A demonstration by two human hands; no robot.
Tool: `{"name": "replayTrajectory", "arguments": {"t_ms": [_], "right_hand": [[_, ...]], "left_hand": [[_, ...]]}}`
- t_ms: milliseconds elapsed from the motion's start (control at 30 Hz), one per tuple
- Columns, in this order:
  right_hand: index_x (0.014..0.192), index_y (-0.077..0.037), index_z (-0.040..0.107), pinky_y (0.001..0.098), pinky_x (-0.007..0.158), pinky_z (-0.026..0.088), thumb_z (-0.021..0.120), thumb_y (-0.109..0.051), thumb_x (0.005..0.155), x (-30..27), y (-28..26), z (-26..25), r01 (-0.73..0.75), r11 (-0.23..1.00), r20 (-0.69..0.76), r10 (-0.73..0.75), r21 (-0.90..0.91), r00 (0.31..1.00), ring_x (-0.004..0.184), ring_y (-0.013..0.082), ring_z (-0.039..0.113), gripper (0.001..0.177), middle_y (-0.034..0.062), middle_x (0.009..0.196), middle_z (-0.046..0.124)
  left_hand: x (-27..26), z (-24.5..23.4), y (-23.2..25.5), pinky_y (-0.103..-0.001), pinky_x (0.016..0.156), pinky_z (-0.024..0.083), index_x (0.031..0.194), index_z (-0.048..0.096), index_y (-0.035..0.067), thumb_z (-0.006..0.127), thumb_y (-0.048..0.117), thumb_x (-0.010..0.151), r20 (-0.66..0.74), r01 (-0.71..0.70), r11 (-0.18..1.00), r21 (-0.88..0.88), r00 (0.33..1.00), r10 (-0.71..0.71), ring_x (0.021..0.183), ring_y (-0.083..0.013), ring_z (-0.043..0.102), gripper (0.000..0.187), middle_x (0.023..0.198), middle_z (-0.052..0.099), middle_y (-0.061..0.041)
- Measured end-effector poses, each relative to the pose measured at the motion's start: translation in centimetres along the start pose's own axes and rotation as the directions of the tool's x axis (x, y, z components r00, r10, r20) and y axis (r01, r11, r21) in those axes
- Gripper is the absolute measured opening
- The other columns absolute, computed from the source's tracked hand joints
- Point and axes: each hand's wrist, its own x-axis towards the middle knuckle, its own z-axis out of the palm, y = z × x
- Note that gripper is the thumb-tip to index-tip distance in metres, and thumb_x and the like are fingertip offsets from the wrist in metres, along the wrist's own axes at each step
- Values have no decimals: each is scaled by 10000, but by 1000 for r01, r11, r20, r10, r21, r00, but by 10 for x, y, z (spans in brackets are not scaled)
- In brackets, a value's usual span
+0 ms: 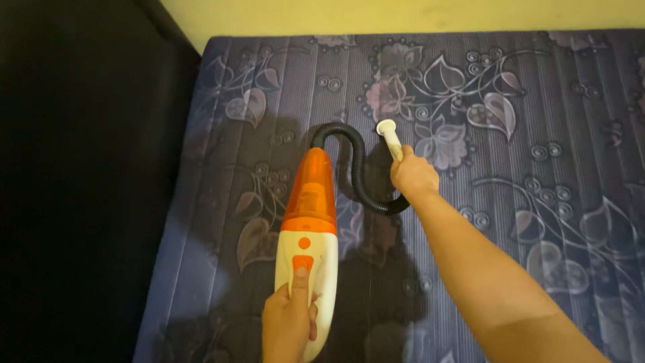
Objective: The person vacuums a mattress using a handheld vacuum cleaner with an attached hose and nozzle.
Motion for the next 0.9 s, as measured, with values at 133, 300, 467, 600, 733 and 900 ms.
{"name": "replayTrajectory", "arguments": {"t_ms": [133, 300, 467, 600, 733, 900], "right_hand": [[1390, -176, 514, 560, 947, 519, 498, -368, 1005, 42, -11, -13, -17, 1000, -31, 18, 14, 999, 1099, 464, 674, 431, 252, 1166, 703], [1397, -177, 505, 562, 924, 522, 497, -361, 1000, 103, -22, -30, 8, 1000, -75, -7, 13, 997, 1063, 480, 670, 438, 275, 1144, 694], [1383, -151, 526, 570, 927, 527, 480, -348, 1024, 162, -29, -43, 27, 1000, -93, -27, 7, 995, 1051, 479, 682, 412, 268, 1136, 708], [1365, -121, 534, 560, 913, 529, 494, -335, 1011, 211, -37, -51, 120, 992, -176, -123, -28, 977, 1026, 480, 683, 416, 280, 1106, 709], [1296, -70, 567, 566, 895, 537, 482, -331, 1038, 254, -45, -59, 127, 990, -163, -135, -62, 977, 1029, 481, 682, 377, 287, 1112, 705], [1368, -95, 578, 555, 943, 514, 446, -360, 1063, 279, -54, -80, 107, 992, -129, -115, -63, 985, 1108, 452, 664, 425, 260, 1179, 689]], "left_hand": [[25, 23, 24, -343, 329, 331, 796, 677, -115, 599, 558, 914, -16, -1, 1000, 7, 1000, 1, 312, -178, 421, 687, 456, 491, -99], [63, 48, 46, -358, 334, 289, 794, 684, -52, 592, 597, 925, 7, 120, 993, 21, 993, -120, 295, -200, 386, 668, 434, 441, -108], [113, 63, 38, -359, 348, 299, 780, 681, -83, 636, 585, 896, -62, 148, 989, 13, 987, -147, 310, -198, 396, 680, 443, 454, -127], [160, 63, 11, -354, 377, 371, 853, 725, -80, 662, 518, 858, -19, 46, 995, -85, 999, -48, 355, -192, 472, 602, 508, 599, -126], [201, 51, -26, -366, 424, 409, 883, 770, -76, 701, 517, 871, -90, 135, 990, -35, 986, -138, 398, -224, 508, 598, 565, 638, -148], [240, 47, -46, -359, 425, 417, 903, 776, -66, 706, 494, 865, -99, 125, 992, -12, 987, -125, 398, -220, 516, 566, 568, 650, -158]]}}
